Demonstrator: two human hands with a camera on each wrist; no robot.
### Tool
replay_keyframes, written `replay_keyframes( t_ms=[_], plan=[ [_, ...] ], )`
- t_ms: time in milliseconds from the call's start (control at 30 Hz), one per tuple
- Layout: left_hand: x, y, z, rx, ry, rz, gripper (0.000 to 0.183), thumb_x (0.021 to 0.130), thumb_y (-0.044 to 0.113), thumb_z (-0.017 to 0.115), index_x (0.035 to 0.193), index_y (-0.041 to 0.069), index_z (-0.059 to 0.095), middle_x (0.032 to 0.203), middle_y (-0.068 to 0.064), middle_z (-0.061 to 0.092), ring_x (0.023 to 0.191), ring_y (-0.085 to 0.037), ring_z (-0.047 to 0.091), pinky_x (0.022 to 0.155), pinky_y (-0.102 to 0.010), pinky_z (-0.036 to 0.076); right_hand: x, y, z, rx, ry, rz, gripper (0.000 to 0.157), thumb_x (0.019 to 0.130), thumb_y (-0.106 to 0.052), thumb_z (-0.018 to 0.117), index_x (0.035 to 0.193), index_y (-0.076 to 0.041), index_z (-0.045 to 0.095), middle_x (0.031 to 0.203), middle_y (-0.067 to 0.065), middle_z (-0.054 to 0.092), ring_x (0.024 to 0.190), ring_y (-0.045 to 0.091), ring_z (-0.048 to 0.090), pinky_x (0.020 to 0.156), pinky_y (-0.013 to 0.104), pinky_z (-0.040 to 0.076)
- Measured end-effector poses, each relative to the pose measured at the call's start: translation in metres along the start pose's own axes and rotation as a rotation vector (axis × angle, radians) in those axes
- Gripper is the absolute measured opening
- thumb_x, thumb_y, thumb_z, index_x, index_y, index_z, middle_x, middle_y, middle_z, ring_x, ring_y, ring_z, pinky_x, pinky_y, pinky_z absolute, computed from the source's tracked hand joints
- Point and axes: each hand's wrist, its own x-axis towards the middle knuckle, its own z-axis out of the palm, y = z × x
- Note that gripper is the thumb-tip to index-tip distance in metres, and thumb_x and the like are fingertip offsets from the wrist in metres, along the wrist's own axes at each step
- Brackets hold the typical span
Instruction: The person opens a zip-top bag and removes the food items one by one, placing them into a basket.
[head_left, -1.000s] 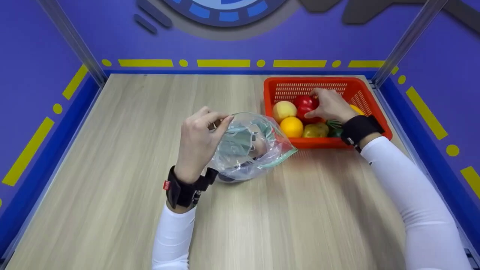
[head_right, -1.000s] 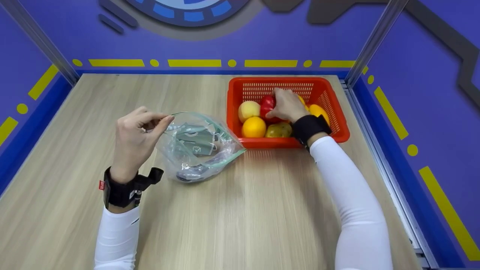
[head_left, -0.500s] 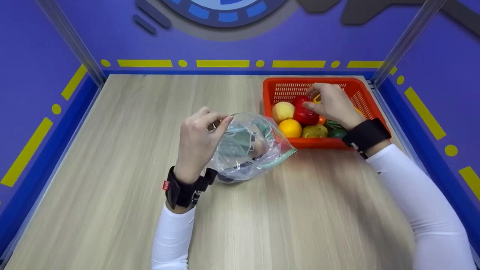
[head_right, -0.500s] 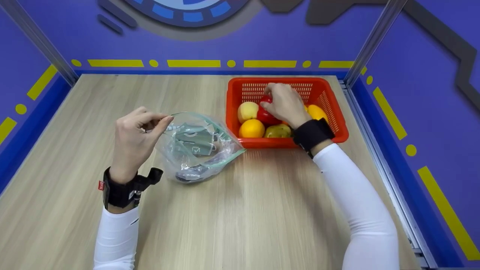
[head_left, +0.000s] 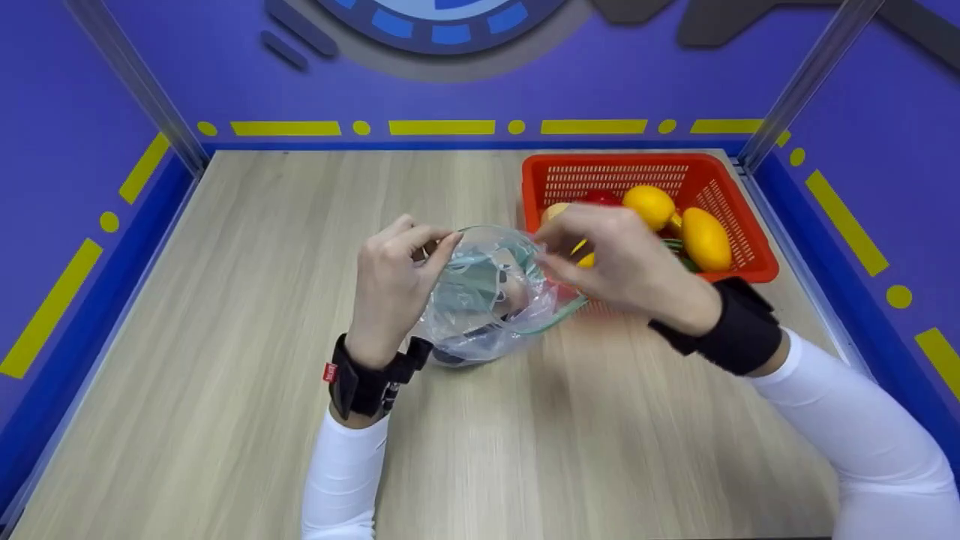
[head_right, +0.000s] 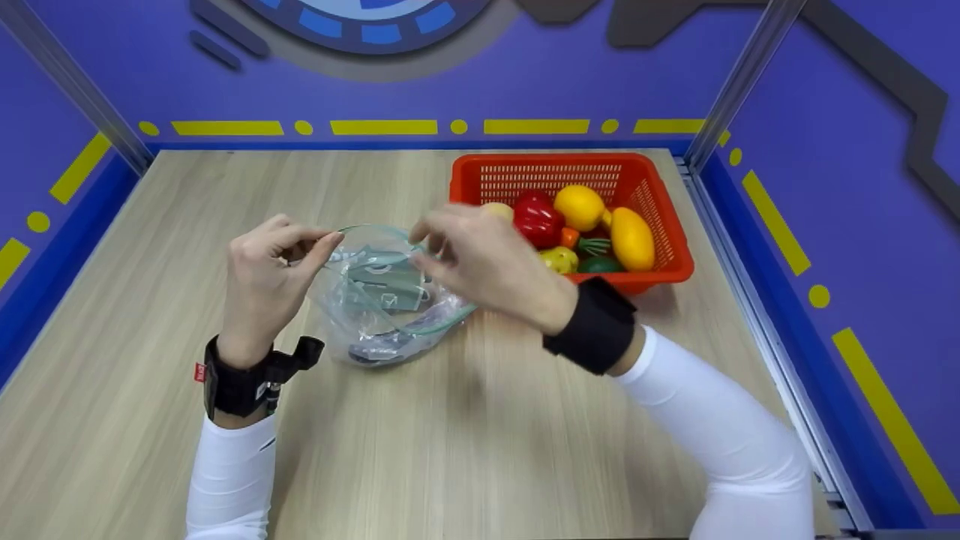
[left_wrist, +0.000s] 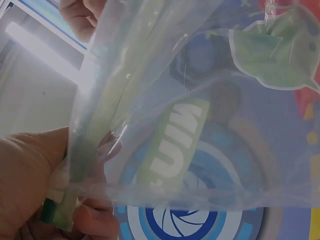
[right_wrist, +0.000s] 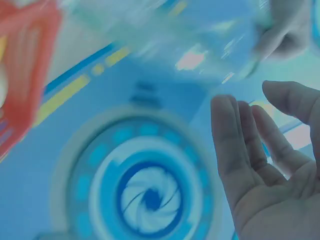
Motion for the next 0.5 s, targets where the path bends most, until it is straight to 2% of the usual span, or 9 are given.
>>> replay_keyframes(
  t_ms=[100, 200, 333, 500],
  plan=[
    [-0.001, 0.0, 0.0, -0.001, 0.002, 0.004, 0.015, 0.095, 0.016, 0.079, 0.09, 0.003, 0.082, 0.074, -0.009, 0.064, 0.065, -0.017, 0.06, 0.062, -0.019, 0.044, 0.0, -0.011, 0.018, 0.065, -0.069, -0.074, 0.017, 0.092, -0.012, 0.082, 0.107, -0.004, 0.077, 0.096, 0.008, 0.078, 0.083, 0.016, 0.074, 0.076, 0.029, 0.064],
    [-0.001, 0.001, -0.001, 0.0, 0.002, 0.007, 0.015, 0.096, 0.016, 0.079, 0.09, 0.003, 0.082, 0.074, -0.01, 0.065, 0.065, -0.017, 0.06, 0.062, -0.019, 0.044, 0.002, -0.013, 0.043, 0.106, -0.149, -0.079, 0.016, 0.095, -0.013, 0.079, 0.109, -0.005, 0.078, 0.1, 0.009, 0.079, 0.085, 0.019, 0.074, 0.079, 0.031, 0.065],
    [-0.001, 0.001, -0.001, 0.007, 0.0, 0.026, 0.016, 0.097, 0.017, 0.078, 0.091, 0.003, 0.082, 0.075, -0.009, 0.066, 0.065, -0.017, 0.061, 0.062, -0.02, 0.045, 0.008, -0.006, 0.075, 0.126, -0.245, -0.008, 0.016, 0.099, -0.008, 0.072, 0.113, -0.003, 0.077, 0.106, 0.011, 0.08, 0.089, 0.023, 0.073, 0.087, 0.035, 0.064],
    [-0.001, 0.002, -0.001, -0.005, -0.003, 0.036, 0.016, 0.097, 0.017, 0.078, 0.091, 0.003, 0.082, 0.076, -0.009, 0.066, 0.066, -0.016, 0.061, 0.062, -0.02, 0.045, 0.022, 0.007, 0.1, 0.109, -0.376, 0.093, 0.019, 0.099, -0.002, 0.068, 0.117, -0.001, 0.074, 0.108, 0.012, 0.079, 0.09, 0.025, 0.07, 0.091, 0.04, 0.063]
  ],
)
